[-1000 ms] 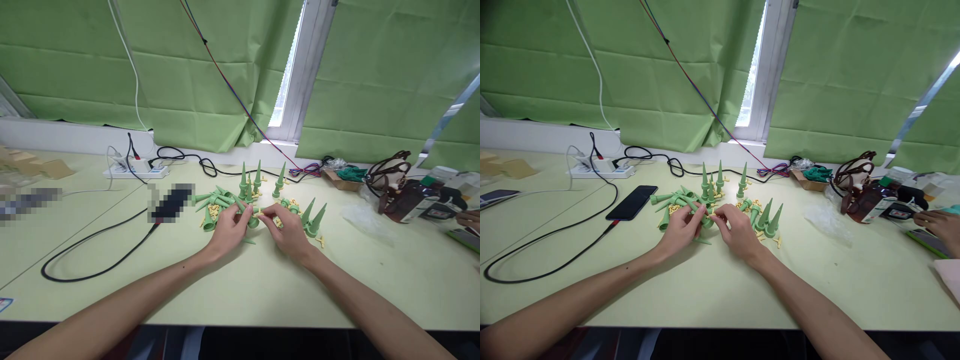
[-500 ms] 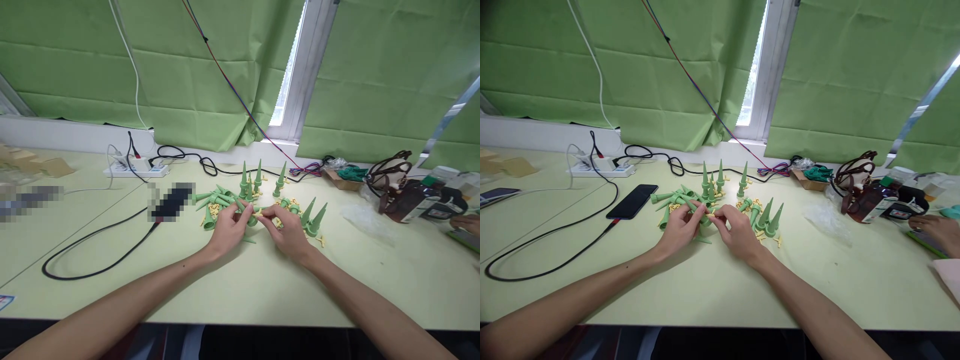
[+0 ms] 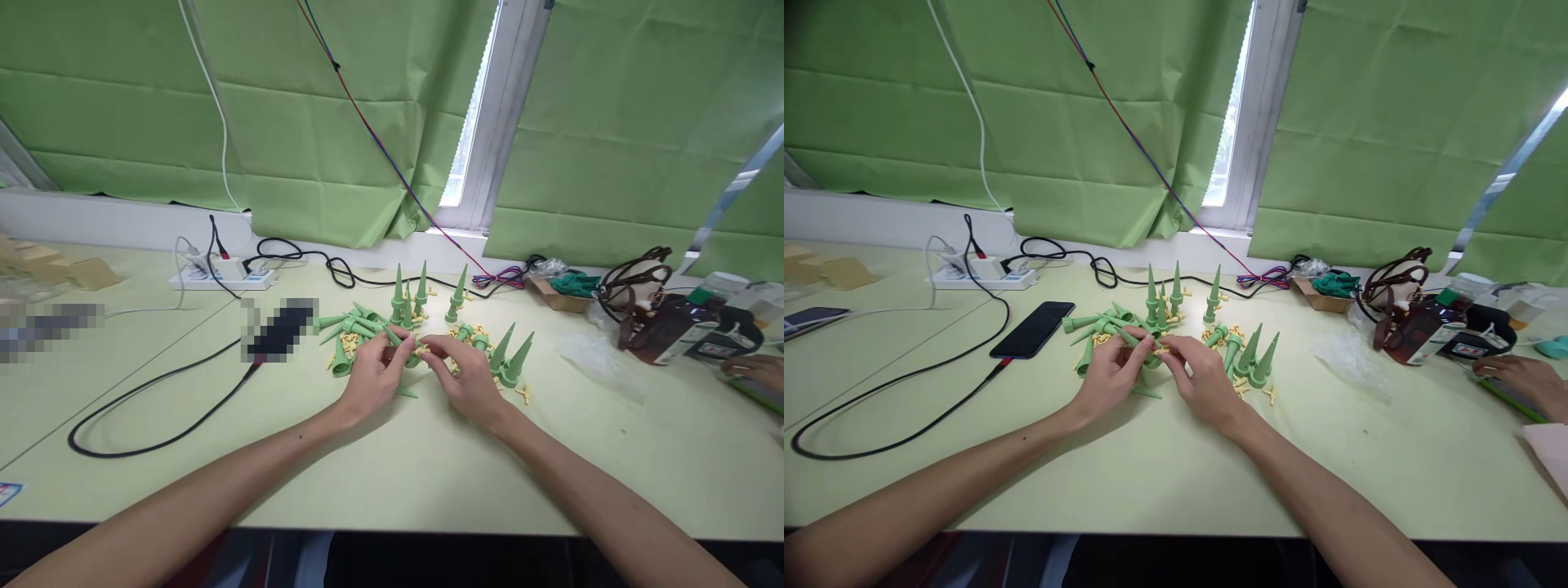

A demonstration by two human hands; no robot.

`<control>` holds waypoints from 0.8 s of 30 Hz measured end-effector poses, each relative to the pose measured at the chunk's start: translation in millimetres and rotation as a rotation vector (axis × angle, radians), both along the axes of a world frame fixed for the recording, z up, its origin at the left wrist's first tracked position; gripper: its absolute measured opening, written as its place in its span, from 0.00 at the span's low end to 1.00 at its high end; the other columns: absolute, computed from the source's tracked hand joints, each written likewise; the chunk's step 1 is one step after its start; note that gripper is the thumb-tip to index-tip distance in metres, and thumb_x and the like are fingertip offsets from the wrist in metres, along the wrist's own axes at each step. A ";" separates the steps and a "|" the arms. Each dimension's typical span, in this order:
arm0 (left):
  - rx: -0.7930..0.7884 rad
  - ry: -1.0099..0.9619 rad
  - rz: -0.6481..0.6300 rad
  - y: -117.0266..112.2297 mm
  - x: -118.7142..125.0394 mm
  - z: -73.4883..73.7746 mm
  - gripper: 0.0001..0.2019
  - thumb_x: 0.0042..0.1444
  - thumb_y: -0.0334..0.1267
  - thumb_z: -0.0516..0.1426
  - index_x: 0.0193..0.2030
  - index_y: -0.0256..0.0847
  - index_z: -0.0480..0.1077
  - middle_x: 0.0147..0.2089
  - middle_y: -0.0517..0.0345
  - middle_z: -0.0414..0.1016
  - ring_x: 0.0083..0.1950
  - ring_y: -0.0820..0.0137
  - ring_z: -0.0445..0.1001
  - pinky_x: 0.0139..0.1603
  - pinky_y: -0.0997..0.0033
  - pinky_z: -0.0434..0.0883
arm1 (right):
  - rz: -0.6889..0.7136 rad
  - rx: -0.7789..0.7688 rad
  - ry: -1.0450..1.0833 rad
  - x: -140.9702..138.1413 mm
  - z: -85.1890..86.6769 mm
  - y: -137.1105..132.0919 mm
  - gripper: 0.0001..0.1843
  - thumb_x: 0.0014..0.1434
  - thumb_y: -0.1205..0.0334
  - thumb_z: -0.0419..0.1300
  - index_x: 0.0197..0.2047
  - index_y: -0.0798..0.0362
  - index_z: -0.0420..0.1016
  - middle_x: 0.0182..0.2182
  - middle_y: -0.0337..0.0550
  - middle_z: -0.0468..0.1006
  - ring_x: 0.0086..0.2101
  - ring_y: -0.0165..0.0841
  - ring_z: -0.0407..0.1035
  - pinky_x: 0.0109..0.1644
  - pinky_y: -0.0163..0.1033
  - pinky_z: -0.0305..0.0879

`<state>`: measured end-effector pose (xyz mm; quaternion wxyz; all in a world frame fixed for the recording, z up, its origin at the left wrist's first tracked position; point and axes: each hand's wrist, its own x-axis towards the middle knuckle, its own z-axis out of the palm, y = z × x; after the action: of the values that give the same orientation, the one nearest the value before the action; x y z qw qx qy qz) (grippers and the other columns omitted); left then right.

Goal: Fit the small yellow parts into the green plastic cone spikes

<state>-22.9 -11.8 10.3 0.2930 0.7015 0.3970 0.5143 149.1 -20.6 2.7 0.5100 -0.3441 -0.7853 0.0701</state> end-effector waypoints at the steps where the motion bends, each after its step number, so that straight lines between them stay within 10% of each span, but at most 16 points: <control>1: 0.022 0.014 0.012 0.1 -0.2 0.1 0.15 0.64 0.49 0.53 0.38 0.39 0.69 0.27 0.63 0.66 0.21 0.78 0.57 0.22 0.75 0.56 | 0.008 0.002 -0.008 0.2 0.2 0.2 0.08 0.67 0.64 0.56 0.48 0.51 0.73 0.40 0.45 0.81 0.36 0.33 0.74 0.41 0.39 0.71; 24: 0.369 0.220 -0.023 2.4 -4.5 -5.9 0.06 0.67 0.35 0.52 0.39 0.40 0.68 0.35 0.59 0.70 0.31 0.76 0.65 0.29 0.76 0.64 | 0.017 -0.039 -0.078 1.5 -3.5 6.0 0.08 0.68 0.65 0.53 0.39 0.52 0.73 0.31 0.43 0.77 0.32 0.33 0.70 0.37 0.37 0.65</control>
<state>-27.5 -9.4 4.4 0.1206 0.7997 0.3176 0.4951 150.6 -14.6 -0.8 0.4718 -0.3495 -0.8059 0.0763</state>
